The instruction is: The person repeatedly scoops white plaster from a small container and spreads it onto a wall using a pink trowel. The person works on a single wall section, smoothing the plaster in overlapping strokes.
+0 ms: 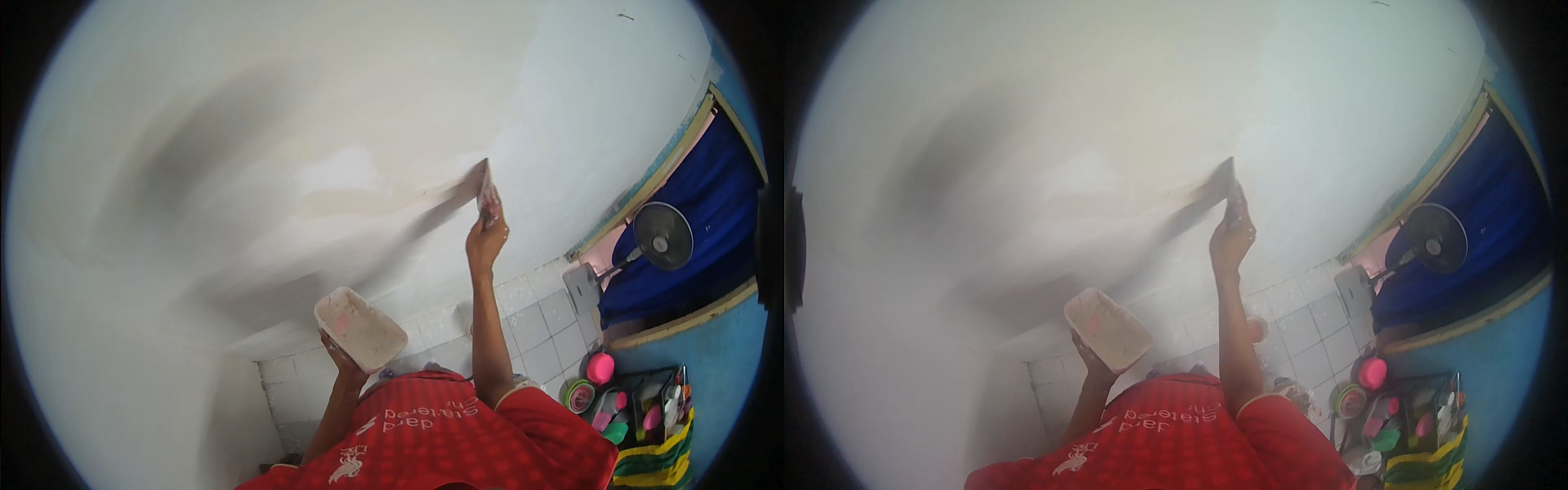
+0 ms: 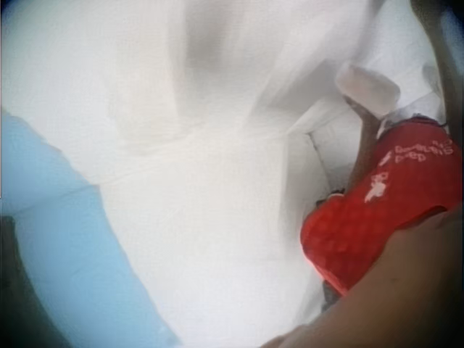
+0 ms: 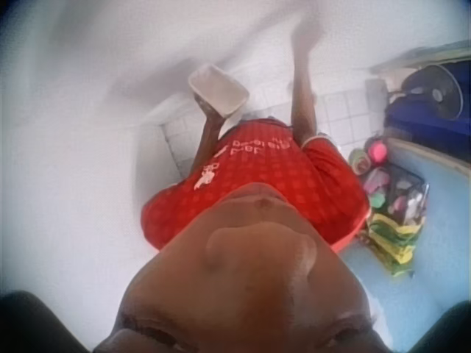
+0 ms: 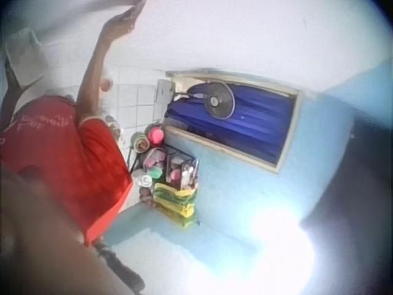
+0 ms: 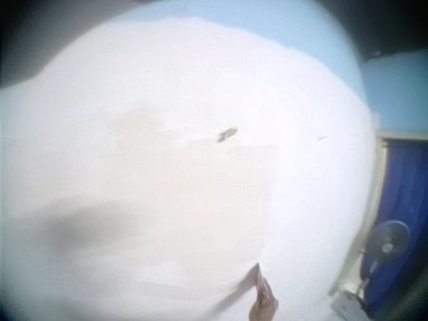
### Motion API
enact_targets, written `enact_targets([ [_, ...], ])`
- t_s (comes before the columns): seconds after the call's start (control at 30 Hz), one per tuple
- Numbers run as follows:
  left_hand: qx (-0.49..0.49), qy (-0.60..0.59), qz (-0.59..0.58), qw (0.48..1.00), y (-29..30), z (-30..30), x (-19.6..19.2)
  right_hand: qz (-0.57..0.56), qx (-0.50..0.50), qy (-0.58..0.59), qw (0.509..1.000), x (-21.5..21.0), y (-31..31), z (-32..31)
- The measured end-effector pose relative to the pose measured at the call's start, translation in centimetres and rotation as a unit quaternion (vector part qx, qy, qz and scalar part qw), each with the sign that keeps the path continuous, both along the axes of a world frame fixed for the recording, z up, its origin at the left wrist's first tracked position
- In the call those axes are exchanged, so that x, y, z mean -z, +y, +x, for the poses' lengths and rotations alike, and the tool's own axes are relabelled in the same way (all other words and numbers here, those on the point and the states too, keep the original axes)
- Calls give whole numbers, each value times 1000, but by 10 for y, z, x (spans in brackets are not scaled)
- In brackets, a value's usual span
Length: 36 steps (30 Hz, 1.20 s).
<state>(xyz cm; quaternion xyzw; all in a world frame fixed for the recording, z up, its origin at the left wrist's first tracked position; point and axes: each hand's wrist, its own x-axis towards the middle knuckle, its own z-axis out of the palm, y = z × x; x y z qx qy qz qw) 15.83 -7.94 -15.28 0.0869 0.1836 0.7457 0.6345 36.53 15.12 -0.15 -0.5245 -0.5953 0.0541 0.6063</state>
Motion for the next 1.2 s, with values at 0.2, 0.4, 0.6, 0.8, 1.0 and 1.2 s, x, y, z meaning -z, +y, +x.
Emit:
enact_targets([
  [0.2,23,30,4,999,0,-7,-5,54,-58,-34,996,4,-24,-43],
  [0.4,42,13,-8,999,-1,-10,-24,-159,-287,6,945,48,-64,-72],
  [0.6,47,-10,-22,999,8,1,-55,-335,-393,442,734,63,-65,-21],
  [0.8,76,10,-18,997,9,12,-56,-309,-398,619,602,89,-60,39],
  [1.0,88,-17,-17,996,19,19,-67,-209,-357,523,745,45,-46,65],
  [1.2,102,-23,-10,994,22,24,-67,-43,-125,109,985,1,-13,83],
])
